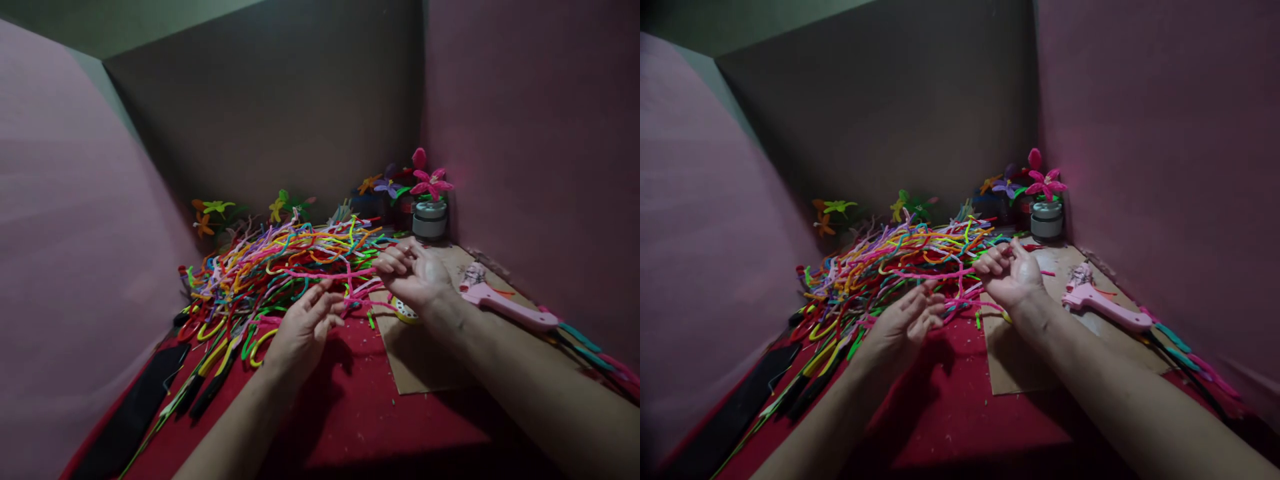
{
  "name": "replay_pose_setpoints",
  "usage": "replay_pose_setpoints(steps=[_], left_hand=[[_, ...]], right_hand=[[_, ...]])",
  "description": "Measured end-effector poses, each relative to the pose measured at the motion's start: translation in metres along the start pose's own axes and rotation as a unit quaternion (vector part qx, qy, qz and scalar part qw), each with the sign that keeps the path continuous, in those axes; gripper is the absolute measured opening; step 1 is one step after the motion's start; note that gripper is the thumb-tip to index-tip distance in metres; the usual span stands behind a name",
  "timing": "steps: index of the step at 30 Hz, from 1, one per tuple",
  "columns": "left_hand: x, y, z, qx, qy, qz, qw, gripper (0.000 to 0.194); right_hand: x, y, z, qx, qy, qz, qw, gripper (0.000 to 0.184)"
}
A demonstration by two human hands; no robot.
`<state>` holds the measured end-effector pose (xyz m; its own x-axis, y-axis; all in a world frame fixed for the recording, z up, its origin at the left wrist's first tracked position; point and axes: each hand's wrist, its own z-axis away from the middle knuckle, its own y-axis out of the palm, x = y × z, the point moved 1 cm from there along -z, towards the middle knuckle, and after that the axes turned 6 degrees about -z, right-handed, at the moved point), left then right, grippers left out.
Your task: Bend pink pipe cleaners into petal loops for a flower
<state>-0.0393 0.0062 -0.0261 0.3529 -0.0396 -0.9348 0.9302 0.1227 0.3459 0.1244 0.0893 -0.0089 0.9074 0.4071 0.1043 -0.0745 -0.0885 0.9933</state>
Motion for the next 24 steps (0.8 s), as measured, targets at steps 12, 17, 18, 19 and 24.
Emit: replay_pose_setpoints(steps=[12, 17, 18, 19, 24], left_hand=[[-0.041, 0.006, -0.011, -0.114, 0.125, 0.262, 0.95, 0.031], [-0.043, -0.004, -0.009, -0.065, 0.165, 0.254, 0.951, 0.03], [-0.043, -0.005, -0.008, -0.066, 0.163, 0.251, 0.952, 0.03], [-0.042, -0.006, -0.008, -0.067, 0.157, 0.248, 0.954, 0.03], [-0.04, -0.01, -0.002, -0.067, 0.166, 0.229, 0.957, 0.028]], right_hand=[[-0.019, -0.011, 0.0, -0.069, 0.068, 0.008, 0.995, 0.025], [-0.021, -0.008, 0.005, 0.045, 0.073, 0.053, 0.995, 0.03], [-0.02, -0.008, 0.006, 0.065, 0.077, 0.068, 0.993, 0.033], [-0.02, -0.007, 0.007, 0.078, 0.079, 0.082, 0.99, 0.036], [-0.014, -0.002, 0.009, 0.056, 0.089, 0.136, 0.985, 0.039]])
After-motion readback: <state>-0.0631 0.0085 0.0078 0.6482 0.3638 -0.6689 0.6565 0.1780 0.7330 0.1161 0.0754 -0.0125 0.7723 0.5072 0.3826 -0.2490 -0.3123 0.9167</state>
